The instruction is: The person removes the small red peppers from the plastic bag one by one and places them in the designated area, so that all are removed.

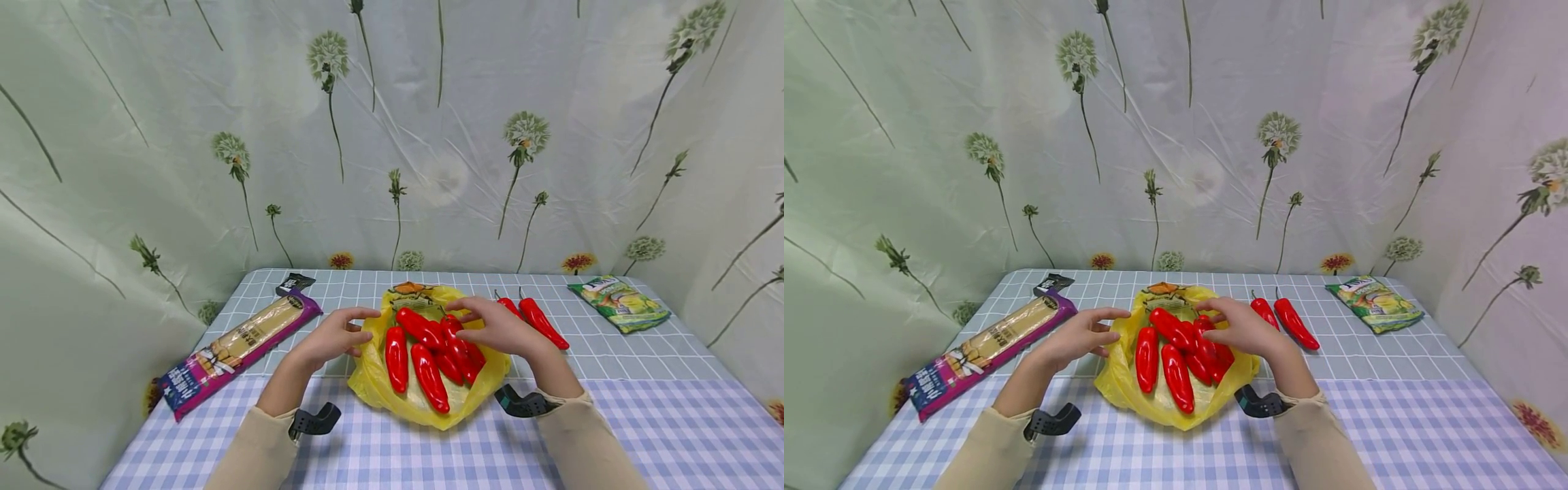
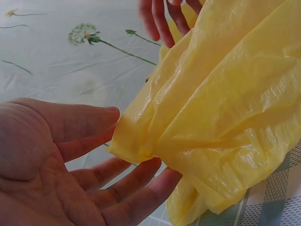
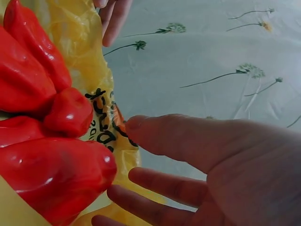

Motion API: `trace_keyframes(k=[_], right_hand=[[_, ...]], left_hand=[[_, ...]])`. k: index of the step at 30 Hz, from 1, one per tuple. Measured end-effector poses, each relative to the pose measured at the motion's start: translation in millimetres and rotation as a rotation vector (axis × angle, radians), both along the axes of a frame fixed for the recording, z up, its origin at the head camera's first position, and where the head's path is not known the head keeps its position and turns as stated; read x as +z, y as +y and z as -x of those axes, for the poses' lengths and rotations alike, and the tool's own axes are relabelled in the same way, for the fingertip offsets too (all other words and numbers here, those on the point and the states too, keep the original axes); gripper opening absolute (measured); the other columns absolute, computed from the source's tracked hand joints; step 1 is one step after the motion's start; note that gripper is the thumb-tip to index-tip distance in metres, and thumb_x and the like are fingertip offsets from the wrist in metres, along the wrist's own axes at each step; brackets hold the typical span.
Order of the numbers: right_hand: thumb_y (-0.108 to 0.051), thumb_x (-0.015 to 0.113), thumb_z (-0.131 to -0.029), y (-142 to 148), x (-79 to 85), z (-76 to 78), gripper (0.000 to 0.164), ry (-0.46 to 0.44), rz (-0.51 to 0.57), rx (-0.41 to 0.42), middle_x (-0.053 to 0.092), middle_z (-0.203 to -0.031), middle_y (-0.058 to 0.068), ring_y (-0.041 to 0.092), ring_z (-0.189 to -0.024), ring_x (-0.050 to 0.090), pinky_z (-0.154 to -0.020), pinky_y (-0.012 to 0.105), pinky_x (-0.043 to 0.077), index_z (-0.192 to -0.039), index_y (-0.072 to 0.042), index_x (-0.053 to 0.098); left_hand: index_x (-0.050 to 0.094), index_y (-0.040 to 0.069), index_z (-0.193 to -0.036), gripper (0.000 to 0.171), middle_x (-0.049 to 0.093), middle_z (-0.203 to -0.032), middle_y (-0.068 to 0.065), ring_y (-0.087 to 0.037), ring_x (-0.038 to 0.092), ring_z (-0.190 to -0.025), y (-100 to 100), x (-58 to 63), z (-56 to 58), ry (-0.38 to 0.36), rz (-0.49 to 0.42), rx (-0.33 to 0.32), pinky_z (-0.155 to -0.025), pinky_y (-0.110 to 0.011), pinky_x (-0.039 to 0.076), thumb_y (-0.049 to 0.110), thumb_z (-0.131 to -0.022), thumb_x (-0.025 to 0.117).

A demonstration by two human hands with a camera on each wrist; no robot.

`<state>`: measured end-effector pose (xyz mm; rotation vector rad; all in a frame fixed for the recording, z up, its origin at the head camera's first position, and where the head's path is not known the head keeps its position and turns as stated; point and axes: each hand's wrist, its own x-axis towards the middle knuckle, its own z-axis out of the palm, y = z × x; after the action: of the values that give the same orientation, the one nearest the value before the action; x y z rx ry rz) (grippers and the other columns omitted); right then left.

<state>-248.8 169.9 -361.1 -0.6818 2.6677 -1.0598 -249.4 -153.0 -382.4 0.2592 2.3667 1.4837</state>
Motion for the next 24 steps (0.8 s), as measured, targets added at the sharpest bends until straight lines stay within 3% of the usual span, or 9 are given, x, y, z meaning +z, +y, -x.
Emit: trace_keyframes(k=[8, 17, 24], right_hand=[[-0.012, 0.075, -0.087, -3.6, -9.2, 4.8, 0.049, 0.021, -0.053, 0.033, 0.060, -0.135, 0.016, 0.038, -0.122, 0.059, -0.088, 0.044, 0.060, -0.134, -0.010, 0.059], [-0.008, 0.080, -0.081, -6.6, -13.8, 5.8, 0.053, -0.008, -0.108, -0.005, 0.060, -0.132, 0.012, 0.035, -0.121, 0.057, -0.080, 0.040, 0.062, -0.130, -0.013, 0.062], [-0.011, 0.081, -0.080, -7.2, -15.0, 6.4, 0.051, 0.001, -0.137, -0.017, 0.061, -0.128, 0.010, 0.028, -0.115, 0.056, -0.082, 0.039, 0.061, -0.128, -0.016, 0.063]], left_hand=[[0.061, 0.015, -0.135, 0.041, 0.055, -0.145, -0.011, -0.024, 0.061, -0.108, 1.2, -0.7, 0.0, 0.002, 0.013, 0.007, -0.079, -0.033, 0.061, 0.012, -0.095, 0.065], [0.061, 0.014, -0.135, 0.040, 0.055, -0.144, -0.011, -0.023, 0.062, -0.107, 0.8, -2.2, 0.2, 0.004, 0.015, 0.006, -0.078, -0.034, 0.061, 0.011, -0.095, 0.064], [0.061, 0.014, -0.135, 0.040, 0.055, -0.144, -0.011, -0.023, 0.062, -0.107, 1.9, -1.6, 0.5, 0.001, 0.015, 0.006, -0.078, -0.034, 0.061, 0.012, -0.095, 0.064]])
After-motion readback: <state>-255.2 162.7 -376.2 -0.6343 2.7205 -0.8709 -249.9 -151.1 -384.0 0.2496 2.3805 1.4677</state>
